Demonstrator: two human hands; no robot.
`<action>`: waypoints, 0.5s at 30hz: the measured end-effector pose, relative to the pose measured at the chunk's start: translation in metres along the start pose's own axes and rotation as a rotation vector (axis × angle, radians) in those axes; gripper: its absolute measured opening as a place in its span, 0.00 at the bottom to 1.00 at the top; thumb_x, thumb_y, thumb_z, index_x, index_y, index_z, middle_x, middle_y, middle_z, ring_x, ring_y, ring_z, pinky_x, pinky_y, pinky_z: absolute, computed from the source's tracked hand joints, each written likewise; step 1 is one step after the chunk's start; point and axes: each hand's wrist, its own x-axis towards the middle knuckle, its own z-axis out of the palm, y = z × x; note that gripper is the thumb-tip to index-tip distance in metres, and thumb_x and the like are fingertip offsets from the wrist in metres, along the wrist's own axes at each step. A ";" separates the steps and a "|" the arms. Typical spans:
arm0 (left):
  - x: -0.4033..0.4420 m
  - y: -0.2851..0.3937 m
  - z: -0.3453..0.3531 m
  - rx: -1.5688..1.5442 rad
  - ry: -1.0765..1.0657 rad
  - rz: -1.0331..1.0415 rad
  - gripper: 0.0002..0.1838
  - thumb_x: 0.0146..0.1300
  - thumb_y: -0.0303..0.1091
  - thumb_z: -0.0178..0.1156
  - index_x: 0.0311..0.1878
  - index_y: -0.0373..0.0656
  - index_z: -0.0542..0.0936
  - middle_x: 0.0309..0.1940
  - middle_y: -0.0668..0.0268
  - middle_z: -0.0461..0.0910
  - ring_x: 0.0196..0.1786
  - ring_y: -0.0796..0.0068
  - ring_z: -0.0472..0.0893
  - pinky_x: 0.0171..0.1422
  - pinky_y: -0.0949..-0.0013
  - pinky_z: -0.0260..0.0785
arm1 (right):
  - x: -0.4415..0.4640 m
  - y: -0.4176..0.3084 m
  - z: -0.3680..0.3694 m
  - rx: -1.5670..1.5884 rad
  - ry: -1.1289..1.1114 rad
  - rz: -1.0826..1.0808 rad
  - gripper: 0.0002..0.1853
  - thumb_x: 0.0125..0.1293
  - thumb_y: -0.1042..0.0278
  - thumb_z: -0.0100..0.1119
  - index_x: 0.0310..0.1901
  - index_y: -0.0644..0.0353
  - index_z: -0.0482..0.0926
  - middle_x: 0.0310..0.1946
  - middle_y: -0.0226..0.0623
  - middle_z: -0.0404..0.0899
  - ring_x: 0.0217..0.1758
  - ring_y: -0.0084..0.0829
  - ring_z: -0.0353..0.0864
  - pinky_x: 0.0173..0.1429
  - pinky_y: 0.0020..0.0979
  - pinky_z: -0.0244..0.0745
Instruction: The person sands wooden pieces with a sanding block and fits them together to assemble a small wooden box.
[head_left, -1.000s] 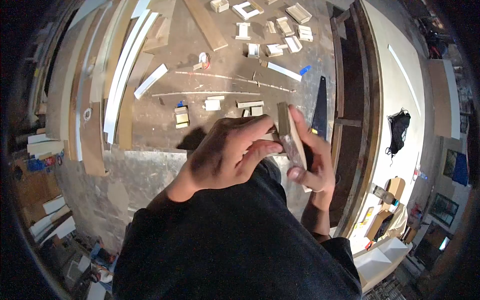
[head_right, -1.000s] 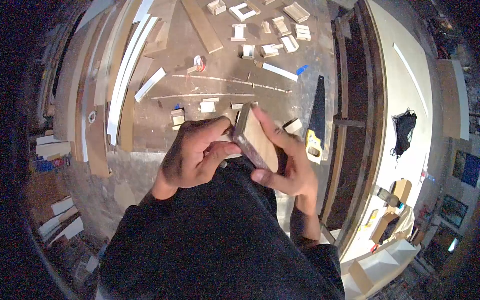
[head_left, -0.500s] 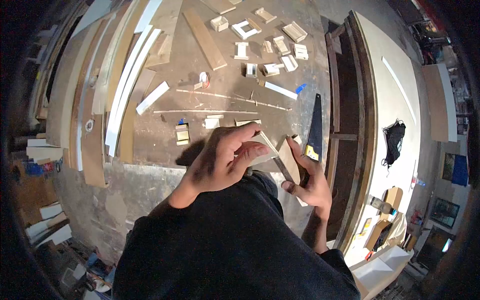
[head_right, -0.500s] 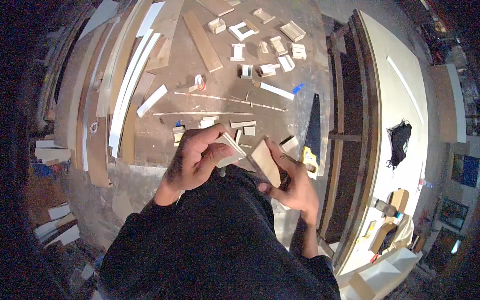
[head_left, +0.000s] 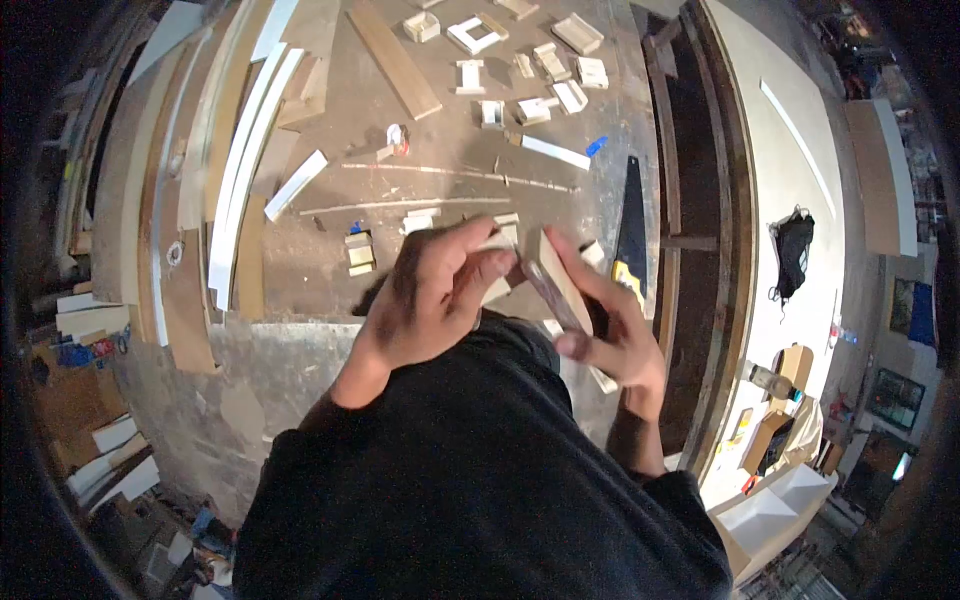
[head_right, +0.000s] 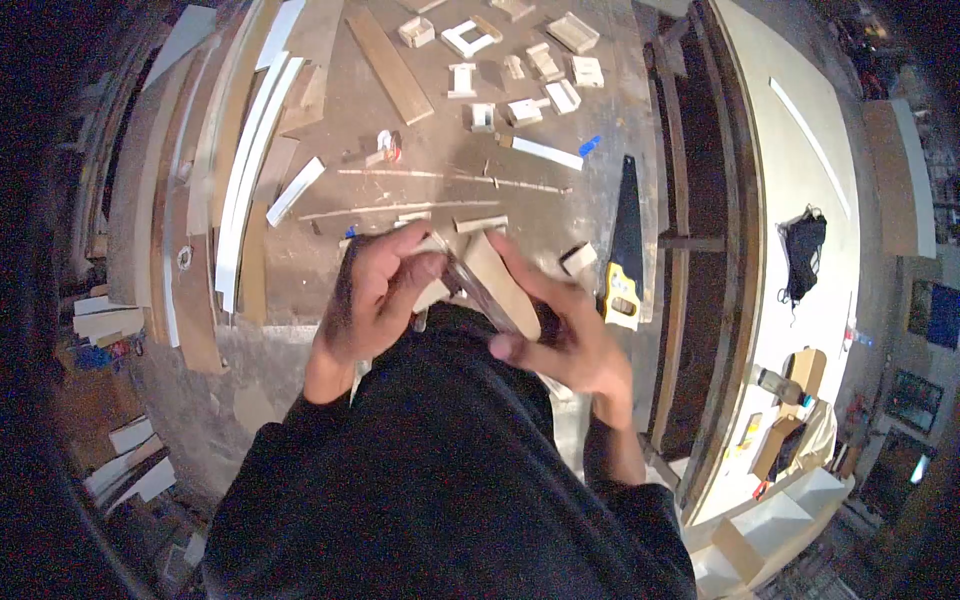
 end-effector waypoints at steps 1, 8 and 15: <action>-0.002 -0.004 0.003 0.070 0.067 0.094 0.11 0.72 0.30 0.58 0.47 0.30 0.75 0.26 0.54 0.79 0.25 0.66 0.79 0.33 0.66 0.70 | -0.001 0.005 0.000 0.027 -0.016 0.000 0.46 0.53 0.68 0.72 0.74 0.70 0.62 0.72 0.49 0.68 0.70 0.32 0.67 0.76 0.32 0.54; -0.013 -0.013 0.009 -0.051 0.114 -0.064 0.12 0.75 0.33 0.56 0.47 0.32 0.74 0.24 0.56 0.76 0.26 0.81 0.75 0.31 0.69 0.68 | -0.014 0.006 -0.001 -0.044 0.068 0.087 0.48 0.55 0.72 0.74 0.75 0.67 0.59 0.75 0.50 0.63 0.78 0.37 0.60 0.78 0.33 0.52; -0.015 0.005 -0.002 -0.350 0.096 -0.226 0.16 0.73 0.34 0.60 0.51 0.29 0.75 0.36 0.60 0.82 0.40 0.79 0.83 0.42 0.72 0.76 | -0.019 0.019 -0.005 0.063 0.136 0.084 0.48 0.55 0.67 0.72 0.75 0.70 0.58 0.76 0.48 0.61 0.79 0.35 0.57 0.79 0.34 0.47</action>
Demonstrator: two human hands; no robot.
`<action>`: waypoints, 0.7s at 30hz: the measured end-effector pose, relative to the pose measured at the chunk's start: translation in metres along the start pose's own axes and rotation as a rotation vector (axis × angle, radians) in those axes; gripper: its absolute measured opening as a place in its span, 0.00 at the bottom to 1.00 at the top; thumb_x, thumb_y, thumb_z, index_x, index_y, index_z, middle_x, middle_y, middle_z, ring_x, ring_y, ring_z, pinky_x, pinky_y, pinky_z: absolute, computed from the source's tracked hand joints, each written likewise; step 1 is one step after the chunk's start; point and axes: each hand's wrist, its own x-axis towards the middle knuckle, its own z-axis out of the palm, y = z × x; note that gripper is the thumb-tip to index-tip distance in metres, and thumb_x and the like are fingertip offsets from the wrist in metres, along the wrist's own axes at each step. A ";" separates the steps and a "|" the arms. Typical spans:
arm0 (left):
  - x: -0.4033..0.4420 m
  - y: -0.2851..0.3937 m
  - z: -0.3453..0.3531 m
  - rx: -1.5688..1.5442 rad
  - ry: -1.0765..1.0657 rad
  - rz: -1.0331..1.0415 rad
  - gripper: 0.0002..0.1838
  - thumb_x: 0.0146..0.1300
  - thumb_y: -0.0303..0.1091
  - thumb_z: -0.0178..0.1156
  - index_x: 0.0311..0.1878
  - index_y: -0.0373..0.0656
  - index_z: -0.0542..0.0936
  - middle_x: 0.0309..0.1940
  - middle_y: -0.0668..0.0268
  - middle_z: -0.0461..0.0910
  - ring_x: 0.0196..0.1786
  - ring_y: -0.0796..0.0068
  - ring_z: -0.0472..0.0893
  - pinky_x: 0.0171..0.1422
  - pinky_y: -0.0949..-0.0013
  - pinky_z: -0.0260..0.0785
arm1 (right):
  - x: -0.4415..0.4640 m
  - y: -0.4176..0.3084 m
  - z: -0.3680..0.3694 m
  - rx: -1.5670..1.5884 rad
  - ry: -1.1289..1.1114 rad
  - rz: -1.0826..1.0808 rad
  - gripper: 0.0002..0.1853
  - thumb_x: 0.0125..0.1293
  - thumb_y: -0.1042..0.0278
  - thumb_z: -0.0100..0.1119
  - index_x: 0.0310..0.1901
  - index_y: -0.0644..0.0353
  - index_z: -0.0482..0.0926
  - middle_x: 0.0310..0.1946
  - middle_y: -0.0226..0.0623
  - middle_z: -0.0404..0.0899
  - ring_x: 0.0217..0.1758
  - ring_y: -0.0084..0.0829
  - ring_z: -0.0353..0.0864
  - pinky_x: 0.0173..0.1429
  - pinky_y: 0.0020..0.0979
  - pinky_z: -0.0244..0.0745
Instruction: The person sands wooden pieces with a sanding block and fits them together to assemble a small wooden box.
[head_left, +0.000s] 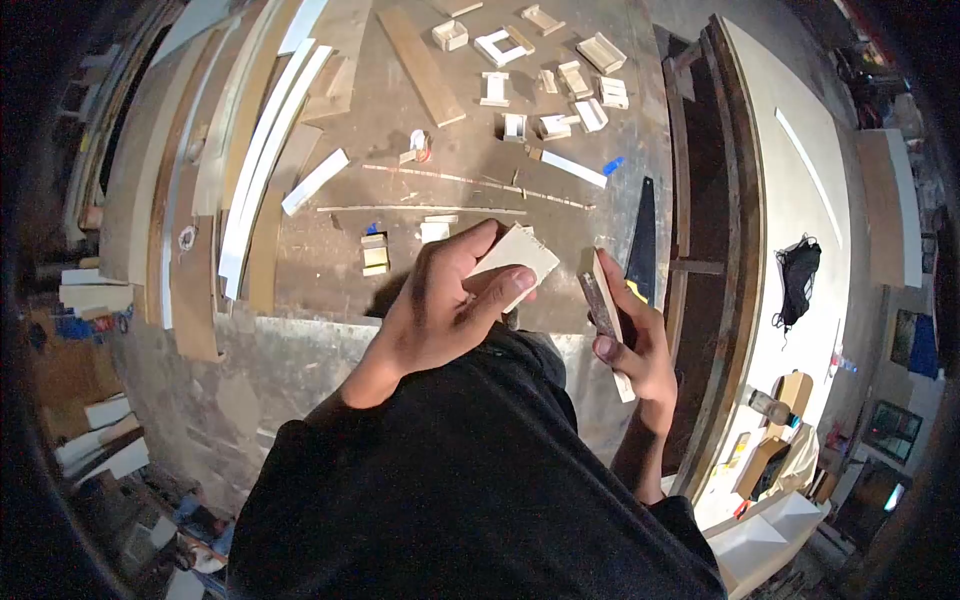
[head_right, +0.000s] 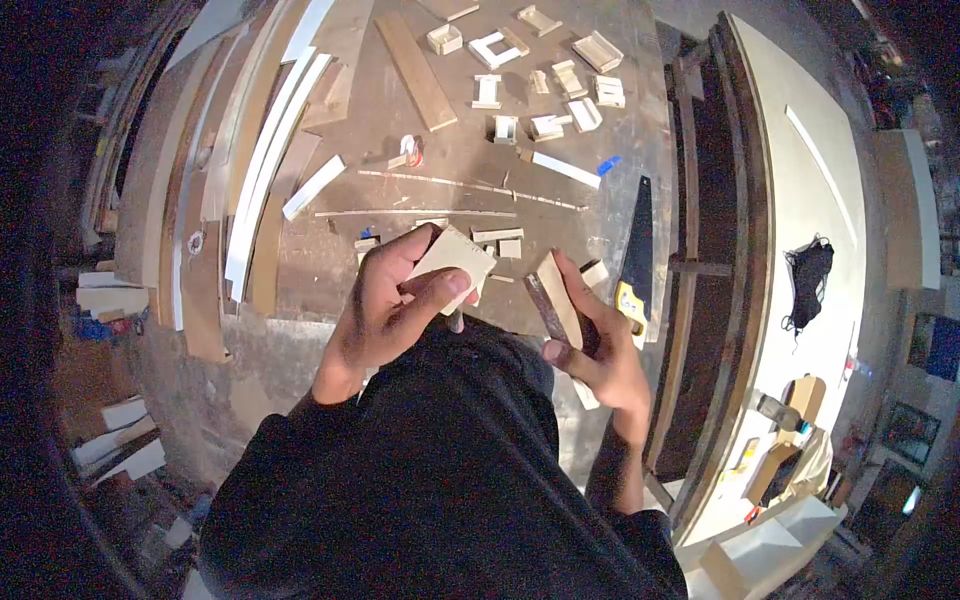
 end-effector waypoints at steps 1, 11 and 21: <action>0.002 0.002 -0.002 -0.022 -0.070 0.022 0.17 0.72 0.35 0.61 0.52 0.29 0.76 0.39 0.61 0.83 0.41 0.79 0.83 0.44 0.72 0.77 | 0.002 -0.002 0.001 0.035 -0.006 -0.045 0.47 0.55 0.66 0.72 0.75 0.70 0.58 0.76 0.47 0.61 0.79 0.35 0.57 0.80 0.34 0.47; 0.003 -0.025 0.004 0.238 -0.134 0.182 0.10 0.70 0.32 0.61 0.46 0.33 0.81 0.32 0.57 0.84 0.39 0.79 0.82 0.42 0.68 0.75 | 0.032 -0.014 0.024 0.150 -0.093 -0.089 0.46 0.57 0.63 0.73 0.74 0.69 0.60 0.76 0.49 0.60 0.79 0.36 0.57 0.81 0.37 0.43; 0.006 -0.011 -0.001 0.201 -0.046 0.090 0.09 0.69 0.26 0.59 0.48 0.30 0.79 0.34 0.57 0.83 0.36 0.79 0.80 0.41 0.72 0.75 | 0.028 -0.003 0.010 -0.114 -0.169 -0.214 0.48 0.58 0.64 0.73 0.77 0.64 0.57 0.72 0.45 0.68 0.71 0.28 0.65 0.75 0.32 0.56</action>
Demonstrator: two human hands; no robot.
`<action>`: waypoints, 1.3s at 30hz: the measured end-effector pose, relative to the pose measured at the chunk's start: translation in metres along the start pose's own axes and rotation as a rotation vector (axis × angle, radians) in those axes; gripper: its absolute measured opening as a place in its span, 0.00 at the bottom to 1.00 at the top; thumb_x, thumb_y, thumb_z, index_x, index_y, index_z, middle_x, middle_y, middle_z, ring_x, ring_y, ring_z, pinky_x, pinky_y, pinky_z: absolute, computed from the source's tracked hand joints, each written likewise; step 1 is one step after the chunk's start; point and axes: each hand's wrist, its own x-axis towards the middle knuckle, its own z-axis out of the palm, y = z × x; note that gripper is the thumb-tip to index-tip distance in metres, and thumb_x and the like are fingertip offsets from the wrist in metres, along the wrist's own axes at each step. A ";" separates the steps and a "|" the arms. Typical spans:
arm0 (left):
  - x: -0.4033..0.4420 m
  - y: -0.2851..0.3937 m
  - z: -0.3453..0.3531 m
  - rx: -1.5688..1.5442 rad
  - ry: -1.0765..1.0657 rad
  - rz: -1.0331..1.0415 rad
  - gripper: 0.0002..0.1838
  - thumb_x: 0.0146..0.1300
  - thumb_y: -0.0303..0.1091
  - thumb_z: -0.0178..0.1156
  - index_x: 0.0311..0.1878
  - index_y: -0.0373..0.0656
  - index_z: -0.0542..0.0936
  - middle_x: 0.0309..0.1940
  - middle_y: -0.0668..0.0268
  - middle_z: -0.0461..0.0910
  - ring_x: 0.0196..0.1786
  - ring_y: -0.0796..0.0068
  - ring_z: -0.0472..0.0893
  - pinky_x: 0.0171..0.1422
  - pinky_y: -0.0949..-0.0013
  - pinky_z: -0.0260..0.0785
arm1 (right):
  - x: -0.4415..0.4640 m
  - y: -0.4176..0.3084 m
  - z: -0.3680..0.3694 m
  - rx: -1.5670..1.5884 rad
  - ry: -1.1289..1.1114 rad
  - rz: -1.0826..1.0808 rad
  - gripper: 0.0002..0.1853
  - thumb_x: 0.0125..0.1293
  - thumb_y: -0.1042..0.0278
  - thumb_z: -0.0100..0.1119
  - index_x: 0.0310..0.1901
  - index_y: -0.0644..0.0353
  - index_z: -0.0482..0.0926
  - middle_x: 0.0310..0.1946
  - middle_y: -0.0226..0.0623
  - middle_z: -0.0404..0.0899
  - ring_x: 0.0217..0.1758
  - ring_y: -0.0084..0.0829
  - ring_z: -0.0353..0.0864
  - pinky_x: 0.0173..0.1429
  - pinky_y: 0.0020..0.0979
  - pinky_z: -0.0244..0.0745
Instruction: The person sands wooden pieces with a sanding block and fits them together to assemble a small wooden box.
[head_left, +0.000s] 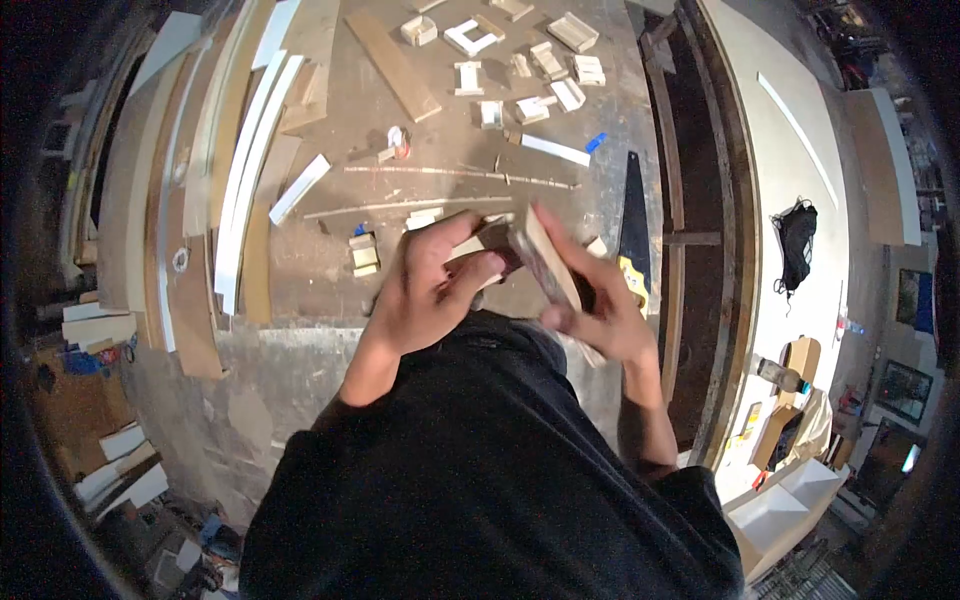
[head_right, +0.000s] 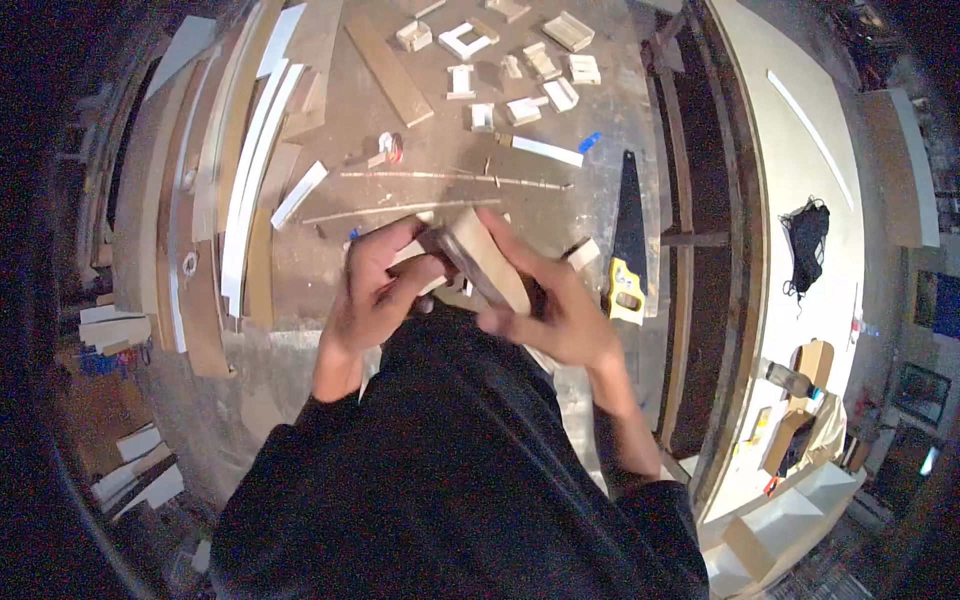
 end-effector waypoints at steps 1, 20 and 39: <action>-0.002 0.004 -0.006 -0.049 0.039 -0.022 0.10 0.70 0.28 0.59 0.48 0.30 0.78 0.36 0.58 0.83 0.37 0.80 0.80 0.42 0.73 0.75 | -0.004 0.005 -0.005 -0.078 -0.016 -0.061 0.47 0.57 0.67 0.74 0.76 0.65 0.59 0.72 0.45 0.68 0.71 0.27 0.65 0.75 0.31 0.56; -0.020 -0.010 0.008 0.156 0.049 -0.089 0.10 0.70 0.20 0.55 0.53 0.30 0.76 0.38 0.60 0.83 0.42 0.80 0.83 0.44 0.73 0.76 | 0.029 -0.003 0.003 -0.040 -0.056 -0.049 0.49 0.55 0.69 0.75 0.77 0.58 0.58 0.56 0.42 0.82 0.56 0.24 0.76 0.65 0.30 0.70; -0.042 0.008 -0.081 0.206 0.186 0.122 0.15 0.72 0.35 0.58 0.52 0.30 0.76 0.40 0.53 0.84 0.43 0.64 0.85 0.47 0.68 0.74 | 0.059 -0.052 0.070 0.006 -0.029 0.013 0.50 0.47 0.68 0.78 0.72 0.72 0.63 0.72 0.51 0.68 0.78 0.35 0.61 0.80 0.34 0.46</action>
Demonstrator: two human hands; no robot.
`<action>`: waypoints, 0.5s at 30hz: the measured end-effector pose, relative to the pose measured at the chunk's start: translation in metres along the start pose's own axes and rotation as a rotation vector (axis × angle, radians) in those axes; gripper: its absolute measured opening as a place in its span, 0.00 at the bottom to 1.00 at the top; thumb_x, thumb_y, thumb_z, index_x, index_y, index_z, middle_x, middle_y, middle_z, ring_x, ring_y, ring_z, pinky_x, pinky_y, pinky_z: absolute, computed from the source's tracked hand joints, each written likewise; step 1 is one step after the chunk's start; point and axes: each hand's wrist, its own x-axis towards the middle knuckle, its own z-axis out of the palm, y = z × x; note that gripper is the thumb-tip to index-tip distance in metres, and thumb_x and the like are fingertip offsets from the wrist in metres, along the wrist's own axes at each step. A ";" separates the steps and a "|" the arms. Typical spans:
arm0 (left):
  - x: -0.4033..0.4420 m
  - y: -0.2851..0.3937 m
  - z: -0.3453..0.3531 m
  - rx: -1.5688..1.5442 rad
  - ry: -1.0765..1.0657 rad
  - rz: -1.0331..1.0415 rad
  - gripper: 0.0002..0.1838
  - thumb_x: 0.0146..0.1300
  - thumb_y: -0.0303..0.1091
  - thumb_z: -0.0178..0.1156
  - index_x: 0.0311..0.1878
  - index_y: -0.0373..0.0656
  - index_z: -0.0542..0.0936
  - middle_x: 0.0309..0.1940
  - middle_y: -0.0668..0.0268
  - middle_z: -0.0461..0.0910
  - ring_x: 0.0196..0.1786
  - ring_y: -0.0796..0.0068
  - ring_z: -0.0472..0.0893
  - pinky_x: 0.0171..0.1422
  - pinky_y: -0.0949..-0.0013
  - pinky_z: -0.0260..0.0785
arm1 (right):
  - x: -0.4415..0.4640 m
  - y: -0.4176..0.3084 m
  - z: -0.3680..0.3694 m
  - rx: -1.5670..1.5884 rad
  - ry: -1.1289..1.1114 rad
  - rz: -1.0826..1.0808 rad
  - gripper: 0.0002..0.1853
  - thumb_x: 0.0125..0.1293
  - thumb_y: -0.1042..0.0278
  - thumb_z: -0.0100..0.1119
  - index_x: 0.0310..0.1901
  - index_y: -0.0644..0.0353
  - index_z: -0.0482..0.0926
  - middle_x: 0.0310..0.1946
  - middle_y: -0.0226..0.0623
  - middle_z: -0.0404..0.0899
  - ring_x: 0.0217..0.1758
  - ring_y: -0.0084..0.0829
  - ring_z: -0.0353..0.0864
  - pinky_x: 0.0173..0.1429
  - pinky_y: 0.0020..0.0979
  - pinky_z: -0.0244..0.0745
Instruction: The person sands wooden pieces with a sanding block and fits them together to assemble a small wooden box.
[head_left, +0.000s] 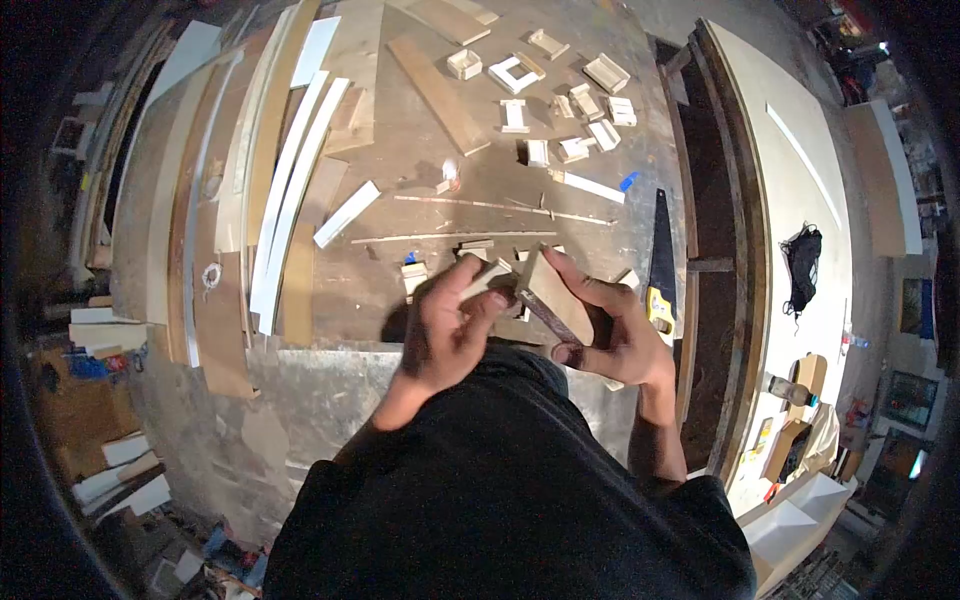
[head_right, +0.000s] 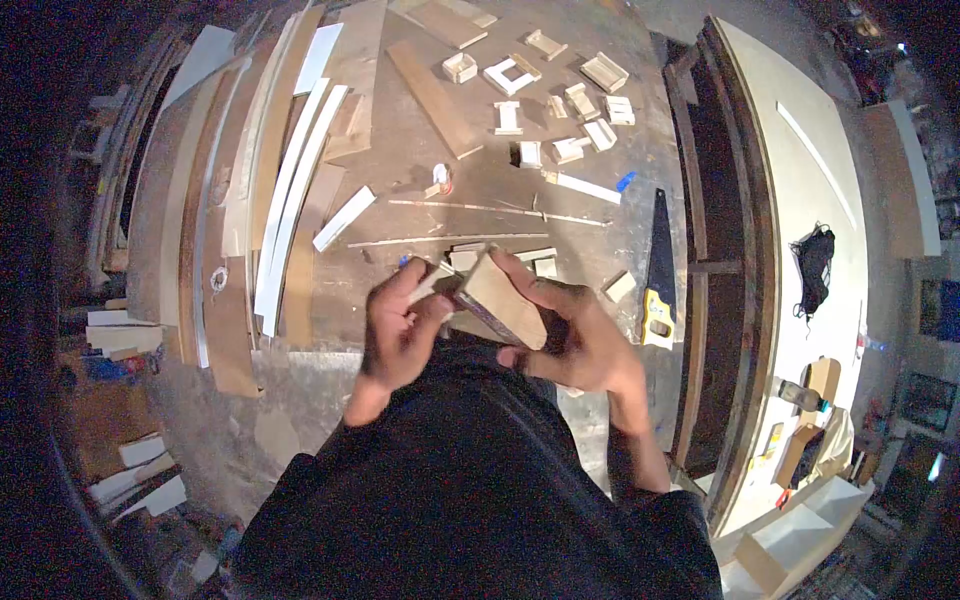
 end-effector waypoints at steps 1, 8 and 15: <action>-0.003 -0.003 -0.004 0.013 -0.034 -0.002 0.15 0.71 0.36 0.58 0.49 0.31 0.77 0.37 0.51 0.82 0.42 0.55 0.85 0.47 0.64 0.74 | 0.005 -0.005 0.009 -0.002 -0.002 0.007 0.50 0.47 0.68 0.78 0.72 0.72 0.63 0.72 0.51 0.68 0.78 0.35 0.61 0.80 0.34 0.46; -0.008 -0.008 -0.071 -0.079 0.037 0.009 0.10 0.67 0.31 0.64 0.42 0.33 0.78 0.31 0.54 0.82 0.32 0.65 0.83 0.38 0.68 0.73 | 0.004 0.007 0.048 -0.577 -0.003 0.088 0.47 0.45 0.72 0.79 0.71 0.64 0.69 0.61 0.50 0.79 0.61 0.37 0.81 0.68 0.34 0.69; -0.019 -0.032 -0.120 0.014 0.139 0.105 0.13 0.56 0.33 0.75 0.28 0.35 0.81 0.19 0.66 0.78 0.24 0.83 0.74 0.29 0.73 0.66 | 0.011 0.027 0.112 -0.220 0.350 0.002 0.52 0.43 0.68 0.78 0.73 0.68 0.64 0.72 0.49 0.67 0.70 0.30 0.69 0.76 0.32 0.55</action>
